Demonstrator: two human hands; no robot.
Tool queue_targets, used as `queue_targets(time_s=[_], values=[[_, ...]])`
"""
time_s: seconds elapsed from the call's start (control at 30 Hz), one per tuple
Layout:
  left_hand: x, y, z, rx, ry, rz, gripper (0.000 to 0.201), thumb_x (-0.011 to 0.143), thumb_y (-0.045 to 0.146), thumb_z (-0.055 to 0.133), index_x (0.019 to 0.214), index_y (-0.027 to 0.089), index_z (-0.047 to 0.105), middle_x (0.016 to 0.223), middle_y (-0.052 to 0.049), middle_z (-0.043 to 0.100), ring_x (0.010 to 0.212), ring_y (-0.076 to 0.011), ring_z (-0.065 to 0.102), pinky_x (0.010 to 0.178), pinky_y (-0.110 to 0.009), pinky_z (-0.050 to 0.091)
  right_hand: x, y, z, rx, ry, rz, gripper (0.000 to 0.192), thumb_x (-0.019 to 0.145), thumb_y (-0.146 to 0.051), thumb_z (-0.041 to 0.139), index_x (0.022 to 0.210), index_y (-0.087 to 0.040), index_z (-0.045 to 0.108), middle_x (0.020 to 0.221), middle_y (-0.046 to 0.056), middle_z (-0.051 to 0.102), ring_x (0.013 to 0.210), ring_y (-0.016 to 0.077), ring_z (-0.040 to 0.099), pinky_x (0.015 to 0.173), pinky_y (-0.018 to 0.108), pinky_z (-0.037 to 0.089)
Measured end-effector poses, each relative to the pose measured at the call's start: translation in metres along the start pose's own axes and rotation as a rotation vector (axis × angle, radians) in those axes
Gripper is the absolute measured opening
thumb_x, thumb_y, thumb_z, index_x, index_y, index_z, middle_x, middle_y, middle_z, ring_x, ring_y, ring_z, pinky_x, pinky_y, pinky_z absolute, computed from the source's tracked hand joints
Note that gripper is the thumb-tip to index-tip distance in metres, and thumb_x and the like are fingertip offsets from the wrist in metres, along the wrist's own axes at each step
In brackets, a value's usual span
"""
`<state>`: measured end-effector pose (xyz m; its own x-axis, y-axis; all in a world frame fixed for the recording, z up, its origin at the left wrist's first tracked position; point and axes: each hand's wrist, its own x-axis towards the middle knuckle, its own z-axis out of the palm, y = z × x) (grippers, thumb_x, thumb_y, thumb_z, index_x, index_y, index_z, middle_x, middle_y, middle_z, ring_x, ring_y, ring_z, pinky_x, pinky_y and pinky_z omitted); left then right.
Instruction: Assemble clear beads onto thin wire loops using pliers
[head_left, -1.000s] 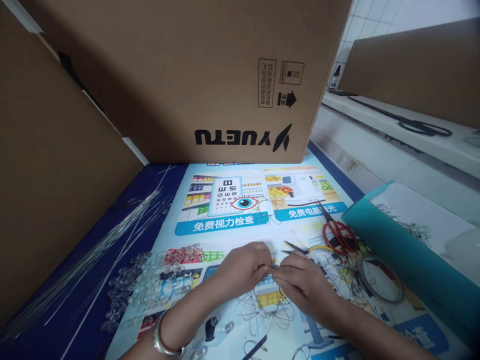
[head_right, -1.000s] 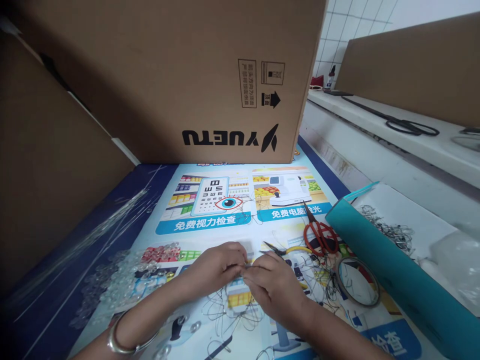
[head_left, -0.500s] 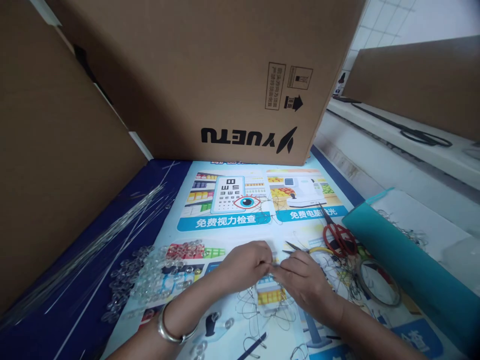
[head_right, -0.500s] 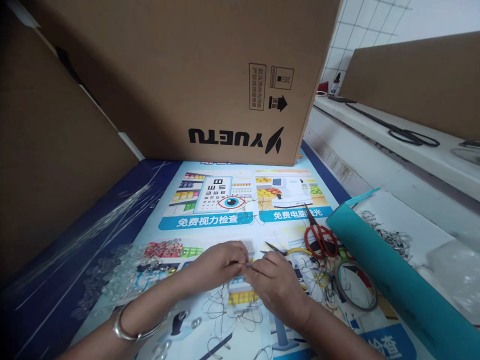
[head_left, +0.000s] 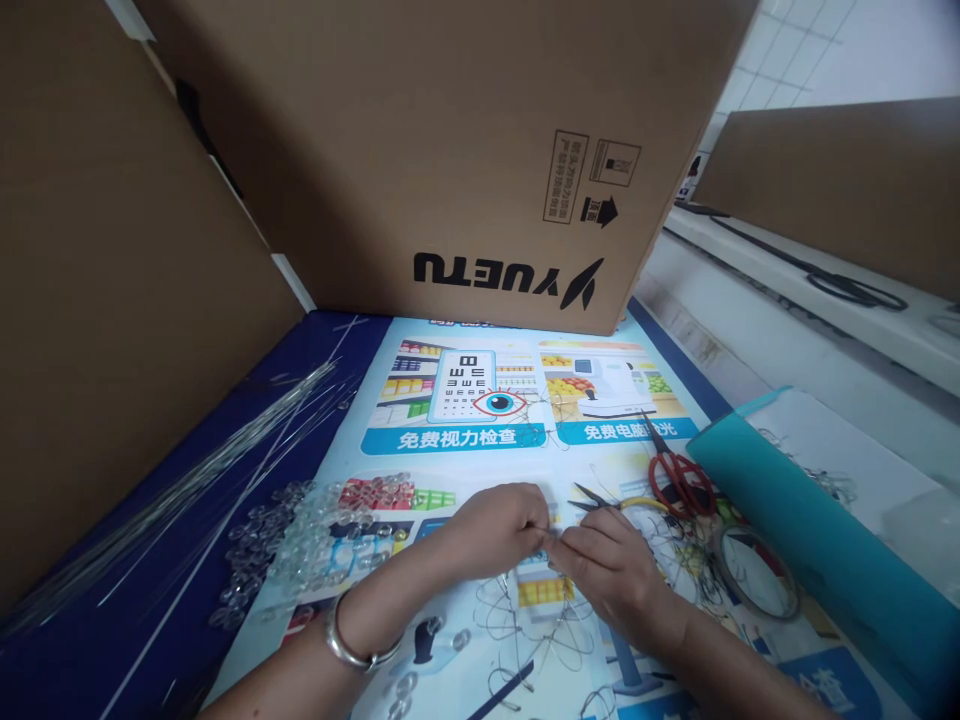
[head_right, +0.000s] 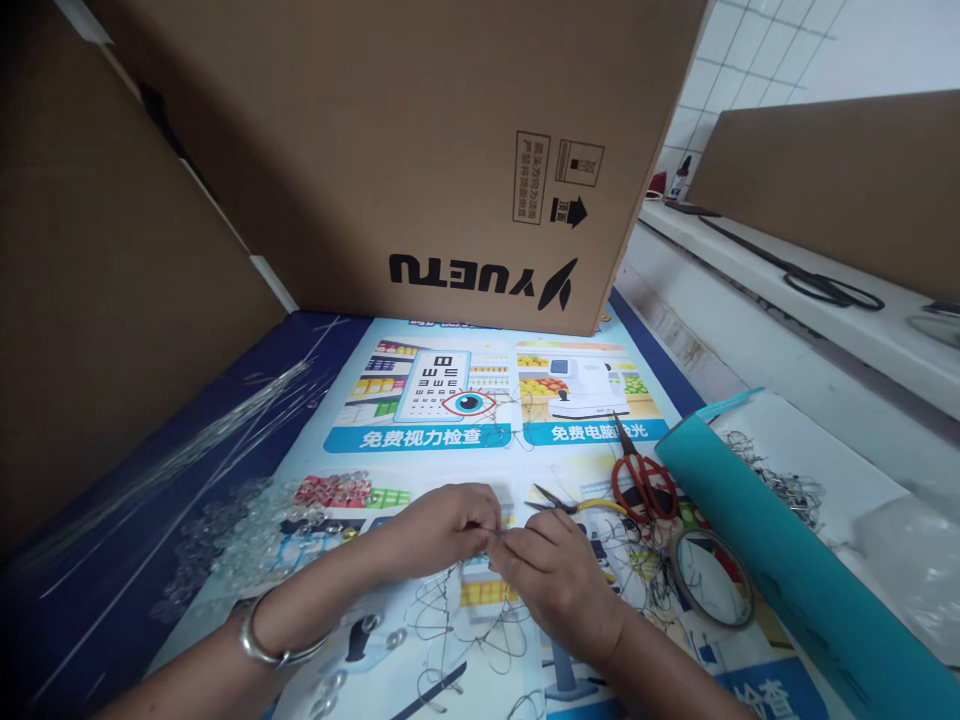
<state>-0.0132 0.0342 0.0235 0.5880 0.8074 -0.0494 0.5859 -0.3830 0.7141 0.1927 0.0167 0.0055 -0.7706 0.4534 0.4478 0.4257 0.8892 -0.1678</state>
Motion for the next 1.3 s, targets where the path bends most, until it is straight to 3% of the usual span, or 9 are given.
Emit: queue_targets(time_s=[0.27, 0.47, 0.77, 1.13, 1.3], values=[[-0.002, 0.001, -0.003, -0.042, -0.019, -0.032, 0.015, 0.076, 0.017, 0.049, 0.069, 0.018, 0.063, 0.081, -0.001, 0.064, 0.072, -0.0144, 0.057, 0.064, -0.023, 0.041, 0.000, -0.003, -0.008, -0.075, -0.047, -0.081, 0.028, 0.085, -0.010, 0.054, 0.112, -0.017, 0.057, 0.091, 0.005, 0.065, 0.079, 0.0178, 0.051, 0.067, 0.034, 0.038], [-0.003, 0.002, -0.004, -0.013, -0.012, -0.042, 0.016, 0.079, 0.022, 0.052, 0.068, 0.017, 0.063, 0.079, -0.002, 0.066, 0.072, -0.0156, 0.058, 0.063, -0.025, 0.040, 0.002, -0.005, -0.018, -0.080, -0.002, -0.137, 0.025, 0.086, -0.010, 0.052, 0.110, -0.015, 0.057, 0.086, 0.005, 0.064, 0.078, 0.0171, 0.054, 0.068, 0.035, 0.038], [-0.003, 0.007, -0.006, 0.017, 0.009, -0.051, 0.016, 0.078, 0.024, 0.054, 0.064, 0.018, 0.061, 0.078, -0.002, 0.066, 0.070, -0.0165, 0.058, 0.060, -0.025, 0.038, 0.001, -0.004, -0.016, -0.087, -0.090, -0.178, 0.025, 0.087, -0.011, 0.050, 0.111, -0.015, 0.057, 0.087, 0.005, 0.065, 0.077, 0.0164, 0.054, 0.069, 0.034, 0.039], [-0.005, 0.007, -0.006, 0.056, 0.021, -0.058, 0.016, 0.078, 0.024, 0.053, 0.065, 0.018, 0.061, 0.078, -0.003, 0.066, 0.072, -0.0180, 0.058, 0.061, -0.026, 0.038, 0.003, -0.005, -0.013, -0.067, -0.132, -0.116, 0.022, 0.089, -0.012, 0.048, 0.108, -0.017, 0.058, 0.085, 0.005, 0.063, 0.078, 0.0172, 0.052, 0.067, 0.034, 0.039], [-0.005, 0.003, -0.003, 0.081, 0.016, -0.037, 0.014, 0.078, 0.021, 0.051, 0.069, 0.019, 0.062, 0.082, -0.002, 0.065, 0.075, -0.0176, 0.059, 0.061, -0.025, 0.039, 0.001, 0.003, -0.002, 0.005, -0.058, -0.013, 0.024, 0.086, -0.010, 0.050, 0.105, -0.021, 0.059, 0.085, 0.004, 0.061, 0.075, 0.0159, 0.050, 0.068, 0.032, 0.040]])
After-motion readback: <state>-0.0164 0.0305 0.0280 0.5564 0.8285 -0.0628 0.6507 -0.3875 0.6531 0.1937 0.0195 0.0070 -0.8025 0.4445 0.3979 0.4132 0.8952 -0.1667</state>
